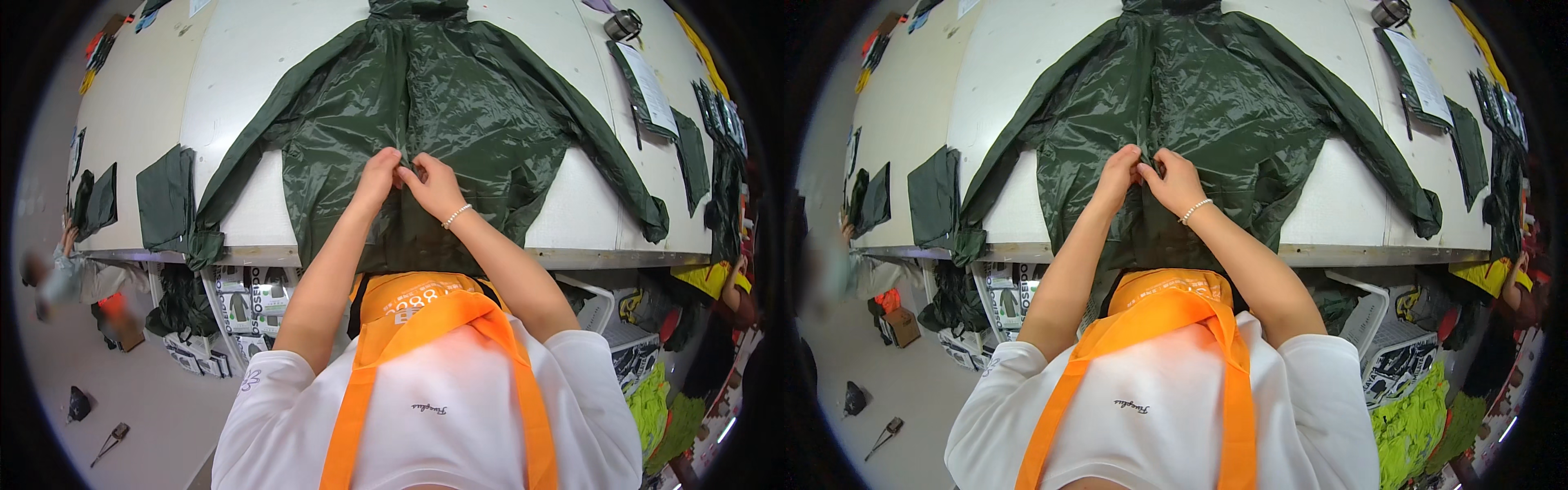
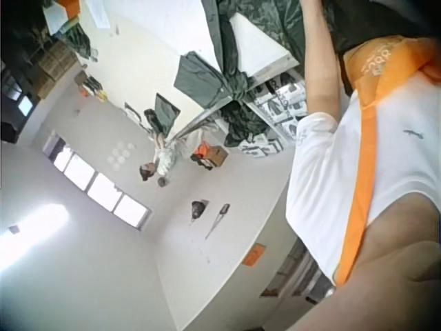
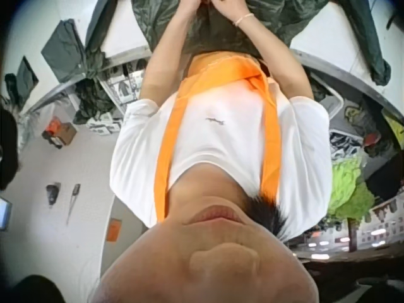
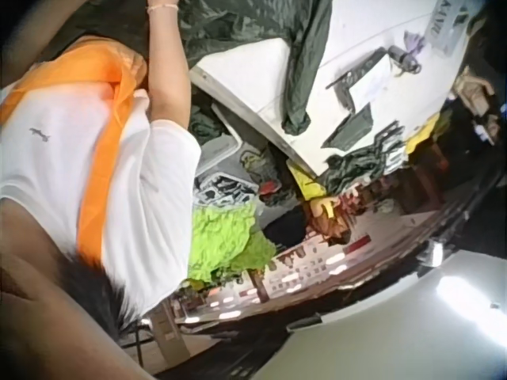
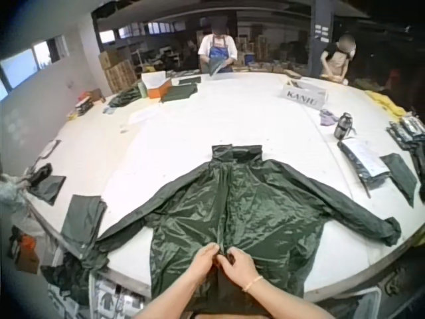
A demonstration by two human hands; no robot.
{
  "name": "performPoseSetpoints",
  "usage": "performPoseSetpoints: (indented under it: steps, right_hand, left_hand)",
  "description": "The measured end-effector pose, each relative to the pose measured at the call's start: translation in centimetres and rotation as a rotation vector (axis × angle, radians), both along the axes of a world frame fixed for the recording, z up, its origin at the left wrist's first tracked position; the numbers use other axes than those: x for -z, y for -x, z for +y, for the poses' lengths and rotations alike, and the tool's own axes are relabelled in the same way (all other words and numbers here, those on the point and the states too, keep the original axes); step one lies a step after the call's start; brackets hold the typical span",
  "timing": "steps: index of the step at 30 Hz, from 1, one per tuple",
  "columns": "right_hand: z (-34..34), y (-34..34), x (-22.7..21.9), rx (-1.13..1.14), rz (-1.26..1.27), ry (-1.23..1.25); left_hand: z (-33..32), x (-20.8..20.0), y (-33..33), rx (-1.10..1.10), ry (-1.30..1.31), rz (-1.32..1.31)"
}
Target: The person folds dark green garments on a white table, places instruction sheets inside, and stacks them. They then unfold a jacket, smooth it out, and adjust the collar and zipper area.
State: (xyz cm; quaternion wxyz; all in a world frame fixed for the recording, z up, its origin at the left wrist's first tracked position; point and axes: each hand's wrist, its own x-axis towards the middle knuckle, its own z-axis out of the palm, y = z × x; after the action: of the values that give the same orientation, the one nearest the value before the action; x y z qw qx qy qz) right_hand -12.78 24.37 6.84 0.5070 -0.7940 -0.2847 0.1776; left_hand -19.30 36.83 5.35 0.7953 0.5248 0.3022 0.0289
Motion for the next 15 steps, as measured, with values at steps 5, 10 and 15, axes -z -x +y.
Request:
performPoseSetpoints:
  steps: [5,10,15]
  right_hand:
    - [-0.2,-0.6,1.4,0.030,0.249,0.032]
    - [0.0,-1.4,-0.1,-0.048,0.164,0.064]
    - [-1.2,-0.6,-0.4,-0.047,0.186,0.068]
  left_hand:
    - [-0.5,-1.0,0.1,0.026,-0.056,-0.029]
    - [-0.2,-0.6,-0.2,0.033,-0.039,-0.019]
    - [0.9,0.0,1.5,-0.046,-0.175,0.003]
